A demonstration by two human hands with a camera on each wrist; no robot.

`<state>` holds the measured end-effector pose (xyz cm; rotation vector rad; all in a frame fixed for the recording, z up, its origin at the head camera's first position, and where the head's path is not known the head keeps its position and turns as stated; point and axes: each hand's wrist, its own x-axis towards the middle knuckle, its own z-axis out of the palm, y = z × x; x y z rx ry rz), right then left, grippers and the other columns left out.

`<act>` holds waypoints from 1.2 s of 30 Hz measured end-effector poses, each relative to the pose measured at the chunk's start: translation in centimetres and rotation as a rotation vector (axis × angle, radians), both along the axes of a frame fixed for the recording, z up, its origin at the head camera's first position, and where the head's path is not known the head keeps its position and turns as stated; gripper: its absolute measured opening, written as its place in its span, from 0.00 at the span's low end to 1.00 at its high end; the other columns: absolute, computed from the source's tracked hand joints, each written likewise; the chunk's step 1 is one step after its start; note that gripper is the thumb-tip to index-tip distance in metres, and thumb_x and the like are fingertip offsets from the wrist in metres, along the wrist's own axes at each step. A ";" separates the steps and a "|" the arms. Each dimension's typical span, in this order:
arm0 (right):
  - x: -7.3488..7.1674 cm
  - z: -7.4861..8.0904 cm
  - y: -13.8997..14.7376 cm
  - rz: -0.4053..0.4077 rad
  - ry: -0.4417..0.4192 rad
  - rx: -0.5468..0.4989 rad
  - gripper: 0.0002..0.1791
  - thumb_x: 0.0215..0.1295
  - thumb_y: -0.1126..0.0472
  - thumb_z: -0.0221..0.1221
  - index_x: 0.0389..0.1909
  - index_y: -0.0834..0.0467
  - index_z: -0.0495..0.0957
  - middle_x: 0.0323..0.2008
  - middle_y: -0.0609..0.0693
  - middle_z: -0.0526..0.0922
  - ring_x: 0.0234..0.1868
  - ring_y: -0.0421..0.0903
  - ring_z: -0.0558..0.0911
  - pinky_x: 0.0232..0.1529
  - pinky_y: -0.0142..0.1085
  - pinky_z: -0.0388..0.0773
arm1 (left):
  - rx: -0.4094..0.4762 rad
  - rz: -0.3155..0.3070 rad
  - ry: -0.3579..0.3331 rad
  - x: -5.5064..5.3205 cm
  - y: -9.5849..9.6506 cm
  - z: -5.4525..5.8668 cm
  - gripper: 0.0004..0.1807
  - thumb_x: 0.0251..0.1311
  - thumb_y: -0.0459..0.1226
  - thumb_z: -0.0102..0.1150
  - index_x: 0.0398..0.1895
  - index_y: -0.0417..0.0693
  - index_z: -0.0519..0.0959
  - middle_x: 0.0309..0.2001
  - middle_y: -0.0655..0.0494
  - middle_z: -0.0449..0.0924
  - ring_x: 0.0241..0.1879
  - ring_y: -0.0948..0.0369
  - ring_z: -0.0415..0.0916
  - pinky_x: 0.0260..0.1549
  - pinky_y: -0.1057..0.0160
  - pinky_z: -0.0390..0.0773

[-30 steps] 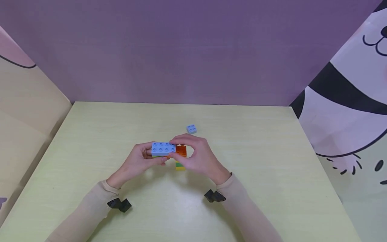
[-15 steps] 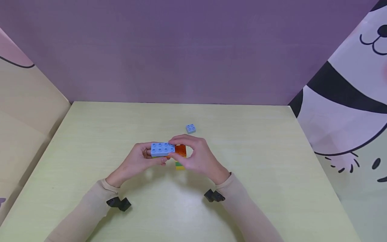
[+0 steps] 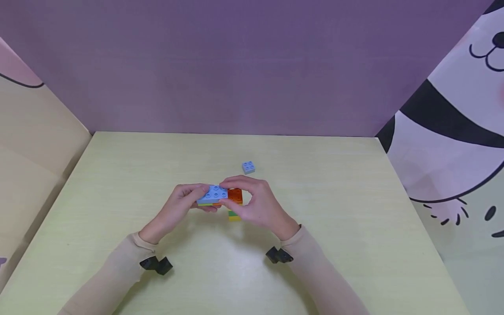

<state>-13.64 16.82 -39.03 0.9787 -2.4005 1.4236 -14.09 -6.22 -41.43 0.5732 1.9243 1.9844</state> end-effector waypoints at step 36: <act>-0.4 -1.9 -0.4 0.053 -0.013 -0.088 0.23 0.51 0.71 0.73 0.50 0.58 0.84 0.46 0.52 0.88 0.50 0.44 0.85 0.55 0.35 0.80 | -0.266 0.172 0.476 0.5 -0.8 0.8 0.18 0.56 0.47 0.71 0.52 0.61 0.85 0.44 0.68 0.85 0.38 0.66 0.79 0.35 0.61 0.83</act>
